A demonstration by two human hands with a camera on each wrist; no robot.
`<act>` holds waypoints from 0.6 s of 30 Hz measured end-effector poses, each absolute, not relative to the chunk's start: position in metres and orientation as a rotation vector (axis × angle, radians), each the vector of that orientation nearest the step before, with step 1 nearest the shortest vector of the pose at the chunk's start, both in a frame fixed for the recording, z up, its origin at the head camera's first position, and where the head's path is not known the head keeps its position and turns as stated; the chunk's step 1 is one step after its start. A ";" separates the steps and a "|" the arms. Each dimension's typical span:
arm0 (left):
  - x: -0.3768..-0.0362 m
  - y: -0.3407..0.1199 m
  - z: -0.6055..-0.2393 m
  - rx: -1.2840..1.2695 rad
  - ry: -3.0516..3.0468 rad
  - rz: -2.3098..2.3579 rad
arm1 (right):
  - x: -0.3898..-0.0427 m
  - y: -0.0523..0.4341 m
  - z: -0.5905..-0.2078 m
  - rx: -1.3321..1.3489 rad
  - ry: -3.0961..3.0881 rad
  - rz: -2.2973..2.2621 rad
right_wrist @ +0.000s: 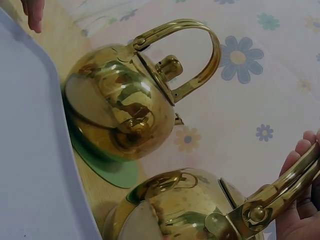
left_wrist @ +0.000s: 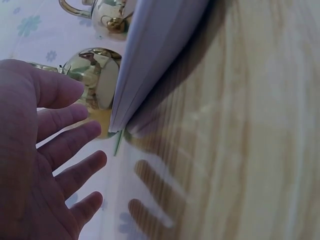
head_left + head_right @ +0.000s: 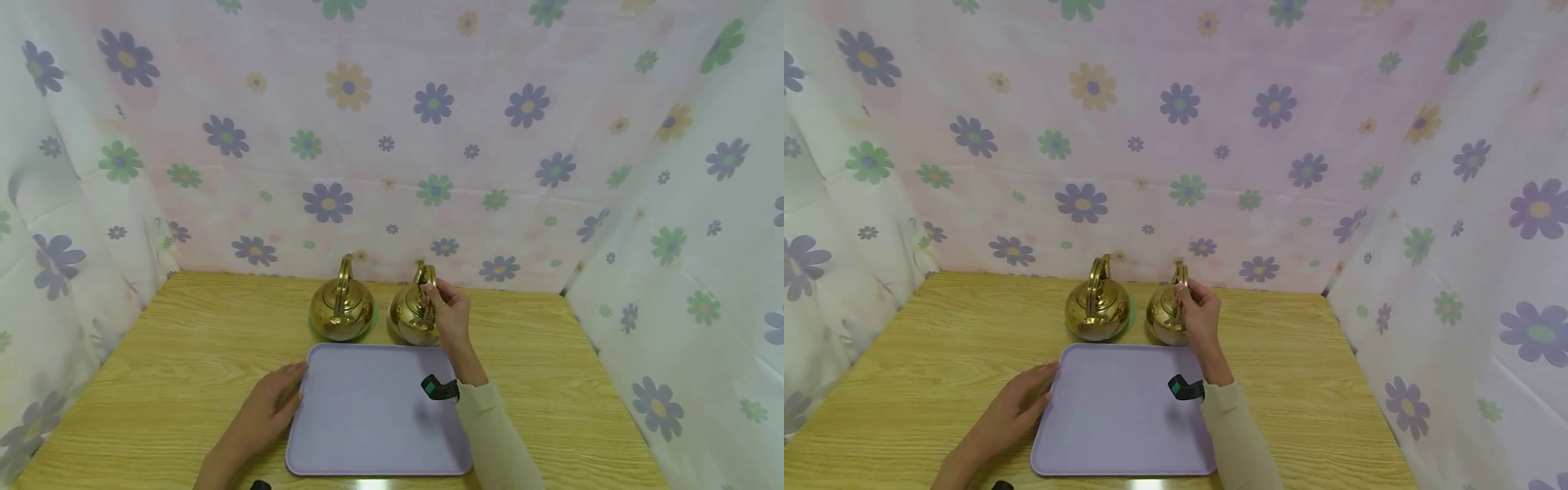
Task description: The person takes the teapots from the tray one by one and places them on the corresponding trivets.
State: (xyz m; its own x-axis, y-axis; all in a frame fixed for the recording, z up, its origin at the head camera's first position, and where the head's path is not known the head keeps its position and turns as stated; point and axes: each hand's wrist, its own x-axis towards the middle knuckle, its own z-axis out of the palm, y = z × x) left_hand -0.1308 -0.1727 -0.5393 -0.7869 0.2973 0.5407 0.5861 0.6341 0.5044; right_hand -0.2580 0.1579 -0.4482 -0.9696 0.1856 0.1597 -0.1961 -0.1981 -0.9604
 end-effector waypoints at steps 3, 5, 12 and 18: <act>-0.131 -0.172 -0.539 -0.683 -2.469 -0.958 | -0.260 0.158 -0.450 0.015 -1.805 2.265; -0.131 -0.172 -0.539 -0.675 -2.477 -0.956 | -0.260 0.158 -0.451 0.016 -1.802 2.264; -0.130 -0.173 -0.538 -0.665 -2.481 -0.939 | -0.257 0.161 -0.458 0.032 -1.831 2.238; -0.127 -0.178 -0.531 -0.617 -2.576 -0.850 | -0.241 0.178 -0.476 0.243 -2.029 1.973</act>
